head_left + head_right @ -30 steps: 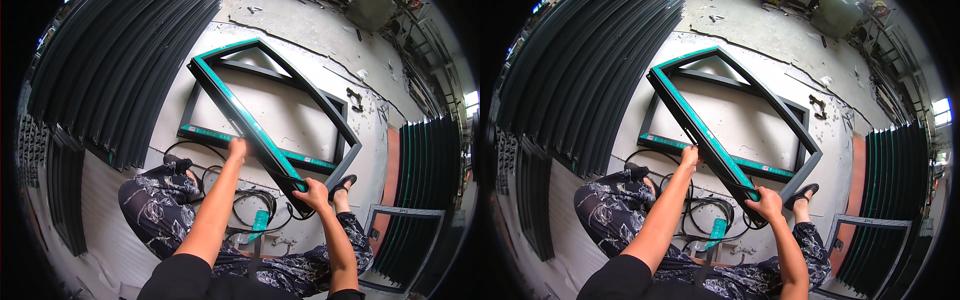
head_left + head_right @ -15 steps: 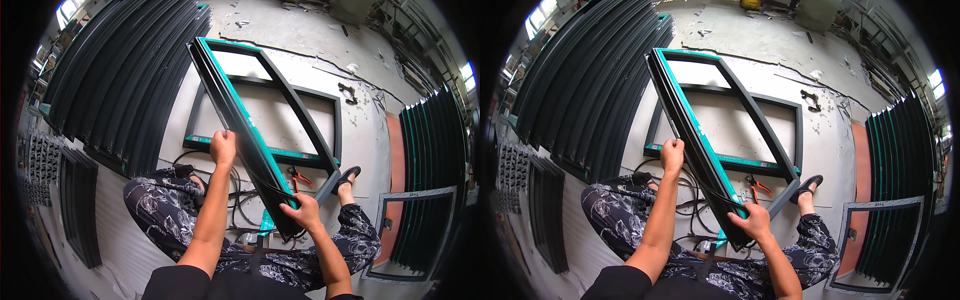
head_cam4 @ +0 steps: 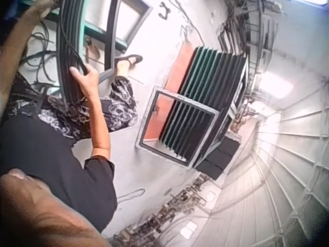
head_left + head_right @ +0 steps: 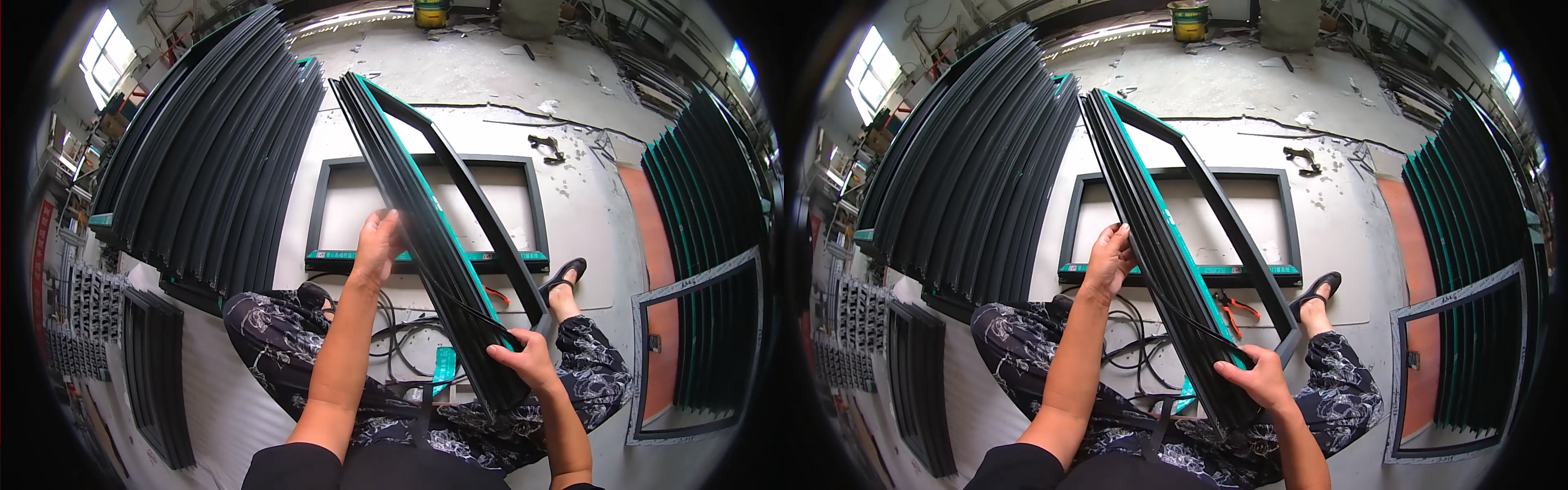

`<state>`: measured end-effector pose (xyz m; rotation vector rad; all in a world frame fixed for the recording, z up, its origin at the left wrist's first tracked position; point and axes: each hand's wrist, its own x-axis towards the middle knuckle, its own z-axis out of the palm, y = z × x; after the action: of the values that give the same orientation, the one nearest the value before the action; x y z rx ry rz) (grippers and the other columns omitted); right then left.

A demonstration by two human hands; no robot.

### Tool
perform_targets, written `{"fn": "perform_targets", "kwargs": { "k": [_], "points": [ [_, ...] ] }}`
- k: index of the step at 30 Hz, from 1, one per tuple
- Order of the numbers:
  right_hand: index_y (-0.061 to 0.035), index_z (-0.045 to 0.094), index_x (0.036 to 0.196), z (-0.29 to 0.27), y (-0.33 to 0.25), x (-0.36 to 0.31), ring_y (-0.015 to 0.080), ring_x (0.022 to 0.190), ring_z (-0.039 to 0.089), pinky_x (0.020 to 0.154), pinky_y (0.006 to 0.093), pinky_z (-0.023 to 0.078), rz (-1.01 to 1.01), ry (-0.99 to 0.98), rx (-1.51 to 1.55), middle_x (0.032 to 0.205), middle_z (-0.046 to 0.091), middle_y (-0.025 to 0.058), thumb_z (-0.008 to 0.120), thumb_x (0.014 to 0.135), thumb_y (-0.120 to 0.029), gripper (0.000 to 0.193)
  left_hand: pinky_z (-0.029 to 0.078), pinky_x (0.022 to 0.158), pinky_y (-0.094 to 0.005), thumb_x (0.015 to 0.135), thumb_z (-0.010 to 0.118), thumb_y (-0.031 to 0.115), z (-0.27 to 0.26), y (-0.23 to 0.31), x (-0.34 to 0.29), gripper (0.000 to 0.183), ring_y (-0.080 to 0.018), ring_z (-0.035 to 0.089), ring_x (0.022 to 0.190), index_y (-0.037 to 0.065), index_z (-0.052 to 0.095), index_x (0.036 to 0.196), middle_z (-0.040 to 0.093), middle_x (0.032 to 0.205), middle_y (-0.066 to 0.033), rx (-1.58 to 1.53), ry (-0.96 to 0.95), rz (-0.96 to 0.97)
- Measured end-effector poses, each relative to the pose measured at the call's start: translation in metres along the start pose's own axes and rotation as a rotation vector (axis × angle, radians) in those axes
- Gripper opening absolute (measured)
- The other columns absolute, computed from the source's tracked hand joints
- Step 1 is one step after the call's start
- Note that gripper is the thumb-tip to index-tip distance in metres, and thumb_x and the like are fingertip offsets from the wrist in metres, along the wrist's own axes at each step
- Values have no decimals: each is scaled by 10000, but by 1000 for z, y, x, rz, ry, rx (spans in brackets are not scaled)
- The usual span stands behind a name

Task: The person applies a rubber sealing strip to the inner edge of a metal frame, pressing it into place by hand and using pliers to cut the strip to length.

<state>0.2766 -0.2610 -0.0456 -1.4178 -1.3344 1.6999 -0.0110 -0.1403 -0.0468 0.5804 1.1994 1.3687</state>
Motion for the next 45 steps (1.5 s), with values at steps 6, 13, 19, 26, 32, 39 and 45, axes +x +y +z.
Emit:
{"fn": "perform_targets", "kwargs": {
  "k": [6,13,19,26,32,39,45],
  "points": [
    [43,652,904,-29,-10,-7,52,685,536,624,206,445,-32,41,20,762,620,-1,715,788,-206,282,578,648,-294,917,515,199,46,28,24,203,-153,668,705,8,576,950,657,838,-82,315,-180,-17],
    [38,660,903,-56,-33,-9,135,639,574,604,263,455,-128,57,-309,699,632,82,688,799,-323,376,590,597,-336,847,493,97,63,16,77,159,-184,663,626,-45,556,875,634,754,-102,803,-8,125],
    [11,599,1089,-74,-36,-20,305,826,630,732,351,493,-374,374,-481,923,633,198,684,793,-306,442,600,654,-354,909,485,166,109,17,63,233,-209,679,686,-56,553,894,649,788,-129,609,-91,54],
    [-38,642,1031,-88,-44,-61,264,714,586,608,333,490,-693,669,-904,863,568,110,627,758,24,280,597,684,-357,956,451,254,153,29,59,332,-233,684,750,-47,588,924,659,838,-164,626,-222,-73],
    [-17,647,1026,-106,-46,-82,258,685,557,591,342,462,-680,860,-1058,794,539,81,629,745,35,286,579,703,-340,964,474,338,154,12,69,426,-207,661,827,-63,534,1094,646,937,-146,675,-383,207],
    [-12,637,924,-143,-41,-78,295,663,552,584,366,448,-568,792,-1029,785,560,121,648,770,-22,155,194,1157,-379,747,713,288,192,25,74,625,-216,227,1386,236,466,1318,354,1449,-34,1642,-500,1207],
    [46,624,939,-162,-41,-76,257,619,531,566,321,415,-420,721,-731,723,552,134,610,802,14,142,288,1110,-374,745,719,160,238,26,100,433,-234,362,1320,138,589,1158,507,1317,-58,1425,-768,1142]
  ]
}}
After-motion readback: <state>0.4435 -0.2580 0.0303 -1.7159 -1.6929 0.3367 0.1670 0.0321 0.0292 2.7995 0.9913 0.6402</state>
